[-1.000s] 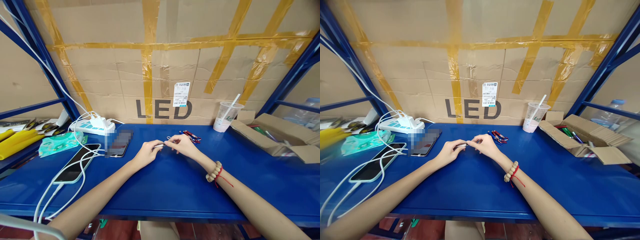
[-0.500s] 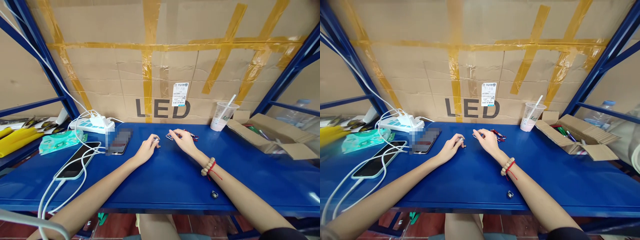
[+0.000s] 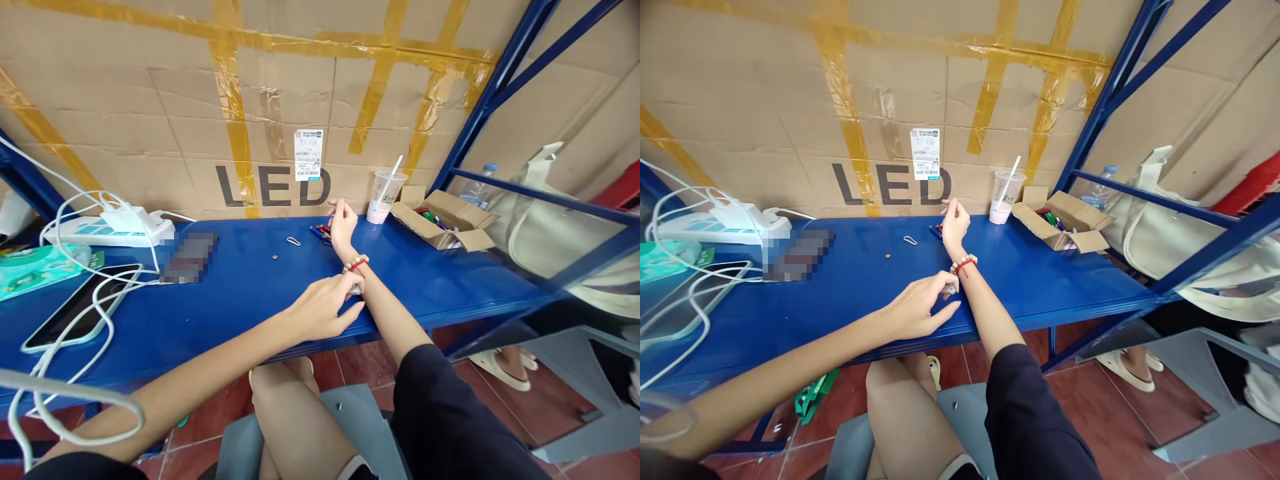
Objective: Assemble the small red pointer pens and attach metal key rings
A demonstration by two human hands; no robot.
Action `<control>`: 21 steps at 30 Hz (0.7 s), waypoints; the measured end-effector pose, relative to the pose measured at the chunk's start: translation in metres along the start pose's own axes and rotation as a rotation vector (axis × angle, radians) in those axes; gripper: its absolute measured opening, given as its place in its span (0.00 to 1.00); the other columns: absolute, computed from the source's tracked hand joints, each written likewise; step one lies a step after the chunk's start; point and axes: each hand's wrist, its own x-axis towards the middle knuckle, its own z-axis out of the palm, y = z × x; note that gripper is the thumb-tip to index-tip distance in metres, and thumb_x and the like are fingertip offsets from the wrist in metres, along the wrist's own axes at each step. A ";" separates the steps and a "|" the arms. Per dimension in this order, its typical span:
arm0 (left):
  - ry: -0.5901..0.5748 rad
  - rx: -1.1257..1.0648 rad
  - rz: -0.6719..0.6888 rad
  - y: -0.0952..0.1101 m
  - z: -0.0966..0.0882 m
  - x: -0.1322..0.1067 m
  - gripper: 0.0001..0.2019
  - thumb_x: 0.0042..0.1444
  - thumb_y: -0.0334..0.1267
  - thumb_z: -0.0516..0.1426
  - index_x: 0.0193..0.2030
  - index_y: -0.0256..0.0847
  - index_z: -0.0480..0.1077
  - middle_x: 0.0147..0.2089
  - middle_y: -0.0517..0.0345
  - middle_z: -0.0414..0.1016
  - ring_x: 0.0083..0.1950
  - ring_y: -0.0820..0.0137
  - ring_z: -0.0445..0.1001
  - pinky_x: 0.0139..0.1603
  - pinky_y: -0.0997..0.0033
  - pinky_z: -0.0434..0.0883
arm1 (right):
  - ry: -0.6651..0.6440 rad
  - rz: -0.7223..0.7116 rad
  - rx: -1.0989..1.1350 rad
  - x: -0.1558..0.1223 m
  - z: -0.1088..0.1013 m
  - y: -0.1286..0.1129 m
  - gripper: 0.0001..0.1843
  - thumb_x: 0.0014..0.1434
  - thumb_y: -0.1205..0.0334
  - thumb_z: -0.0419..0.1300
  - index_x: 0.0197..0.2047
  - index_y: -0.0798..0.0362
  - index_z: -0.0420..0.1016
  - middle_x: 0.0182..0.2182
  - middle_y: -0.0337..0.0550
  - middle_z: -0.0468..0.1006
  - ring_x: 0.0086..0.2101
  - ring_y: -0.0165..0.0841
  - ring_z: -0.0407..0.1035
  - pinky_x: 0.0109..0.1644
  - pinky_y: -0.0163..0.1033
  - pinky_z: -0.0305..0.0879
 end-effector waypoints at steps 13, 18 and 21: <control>0.468 -0.187 -0.222 -0.042 -0.026 -0.030 0.08 0.60 0.35 0.47 0.40 0.43 0.46 0.34 0.61 0.59 0.32 0.75 0.59 0.37 0.70 0.60 | -1.276 0.095 -0.099 -0.071 -0.105 -0.076 0.17 0.53 0.50 0.58 0.28 0.57 0.74 0.18 0.36 0.71 0.17 0.22 0.62 0.17 0.26 0.53; 0.499 -0.198 -0.204 -0.051 -0.015 -0.030 0.08 0.60 0.35 0.46 0.38 0.44 0.45 0.36 0.59 0.62 0.32 0.75 0.61 0.37 0.69 0.62 | -0.984 0.332 -0.177 -0.177 -0.164 -0.062 0.10 0.51 0.57 0.59 0.30 0.56 0.74 0.20 0.37 0.74 0.20 0.25 0.68 0.23 0.28 0.62; 0.452 -0.247 -0.200 -0.054 -0.008 -0.026 0.08 0.60 0.35 0.46 0.38 0.44 0.45 0.37 0.59 0.62 0.32 0.75 0.61 0.37 0.69 0.63 | -1.043 0.552 -0.130 -0.229 -0.176 -0.022 0.13 0.49 0.54 0.60 0.31 0.57 0.75 0.19 0.39 0.72 0.21 0.29 0.69 0.18 0.28 0.59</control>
